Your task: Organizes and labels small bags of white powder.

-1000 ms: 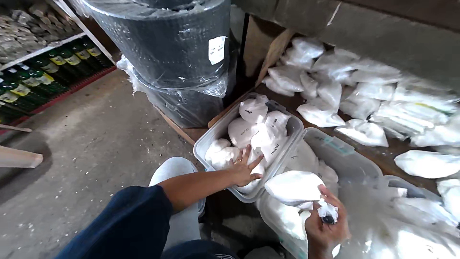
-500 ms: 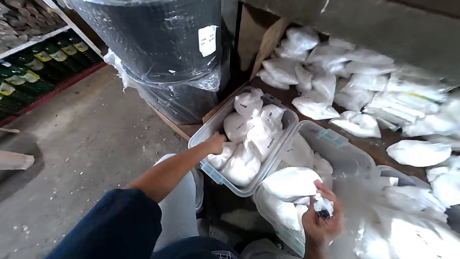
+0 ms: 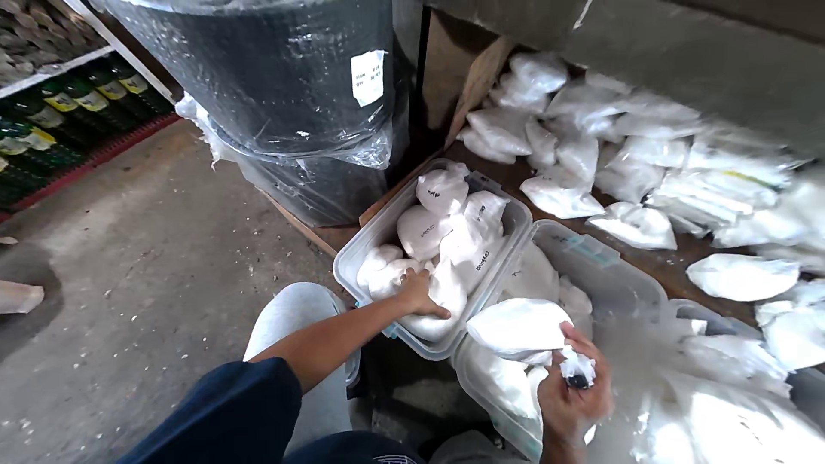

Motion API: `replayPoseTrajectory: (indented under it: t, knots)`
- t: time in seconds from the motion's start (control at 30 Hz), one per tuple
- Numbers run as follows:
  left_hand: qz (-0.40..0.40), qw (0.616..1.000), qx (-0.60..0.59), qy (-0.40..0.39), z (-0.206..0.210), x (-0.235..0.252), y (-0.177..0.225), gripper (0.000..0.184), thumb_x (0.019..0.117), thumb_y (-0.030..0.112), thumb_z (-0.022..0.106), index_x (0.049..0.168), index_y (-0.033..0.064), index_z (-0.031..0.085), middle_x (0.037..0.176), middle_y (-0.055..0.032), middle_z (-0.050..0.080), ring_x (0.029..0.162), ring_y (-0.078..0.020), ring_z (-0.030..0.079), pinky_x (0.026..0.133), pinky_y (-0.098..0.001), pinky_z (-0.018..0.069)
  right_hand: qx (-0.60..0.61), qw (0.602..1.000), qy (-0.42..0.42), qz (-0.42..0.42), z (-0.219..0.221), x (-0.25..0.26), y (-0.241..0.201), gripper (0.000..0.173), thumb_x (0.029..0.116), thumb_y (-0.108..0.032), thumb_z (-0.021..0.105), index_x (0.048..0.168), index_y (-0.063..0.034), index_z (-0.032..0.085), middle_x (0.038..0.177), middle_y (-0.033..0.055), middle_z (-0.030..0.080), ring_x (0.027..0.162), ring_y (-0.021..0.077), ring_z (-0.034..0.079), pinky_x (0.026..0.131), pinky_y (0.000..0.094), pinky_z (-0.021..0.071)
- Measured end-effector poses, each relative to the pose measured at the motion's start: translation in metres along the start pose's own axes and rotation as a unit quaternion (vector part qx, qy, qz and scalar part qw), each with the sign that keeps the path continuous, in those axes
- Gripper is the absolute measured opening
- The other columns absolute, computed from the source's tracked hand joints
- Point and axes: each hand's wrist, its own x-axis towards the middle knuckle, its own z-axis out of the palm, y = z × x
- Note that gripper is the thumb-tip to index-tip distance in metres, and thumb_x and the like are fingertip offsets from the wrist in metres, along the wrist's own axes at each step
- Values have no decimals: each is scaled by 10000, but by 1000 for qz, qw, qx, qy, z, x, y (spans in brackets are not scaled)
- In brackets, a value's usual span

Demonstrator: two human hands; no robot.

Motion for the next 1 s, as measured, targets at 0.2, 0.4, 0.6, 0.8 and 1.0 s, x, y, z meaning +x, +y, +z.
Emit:
replayPoseTrajectory:
  t: [0.2, 0.4, 0.6, 0.8, 1.0]
  knots:
    - [155, 963, 121, 185, -15, -50, 15, 635, 878, 196, 755, 1434, 27, 499, 1295, -266, 619, 1187, -449, 617, 954, -613, 495, -18, 1000, 15, 0, -4, 0, 2, 153, 1004, -90, 578, 1148, -82, 629, 1237, -15, 701, 1254, 93, 625, 1071, 298, 525]
    - [69, 981, 181, 15, 4, -62, 8, 689, 1057, 420, 536, 1560, -3, 328, 1403, -324, 546, 1272, -499, 565, 1024, -675, 446, -23, 999, 21, 8, -7, -2, 4, 160, 1007, -100, 571, 1147, -41, 620, 1235, 9, 703, 1256, 95, 625, 1076, 297, 522]
    - [83, 991, 79, 74, -48, -57, 11, 367, 1093, 227, 438, 1249, -15, 666, 1247, -274, 657, 1221, -440, 611, 1024, -637, 458, -35, 999, 14, 13, -11, -6, 2, 177, 1008, -120, 586, 1153, -23, 615, 1232, 38, 704, 1254, 98, 625, 1070, 292, 521]
    - [144, 978, 33, 146, -72, 37, -18, 812, 877, 488, 792, 1427, -46, 524, 1418, -304, 541, 1322, -454, 534, 1106, -621, 426, -30, 1000, 5, 5, -11, -3, 2, 168, 1012, -127, 578, 1162, -63, 617, 1250, 10, 694, 1260, 87, 617, 1068, 292, 524]
    - [100, 987, 101, 78, -59, 50, -15, 713, 923, 547, 713, 1345, -17, 605, 1350, -272, 594, 1292, -437, 556, 1058, -638, 440, -32, 999, 6, -6, -9, -3, 2, 161, 1018, -120, 570, 1152, -42, 613, 1234, 24, 702, 1246, 83, 628, 1062, 285, 528]
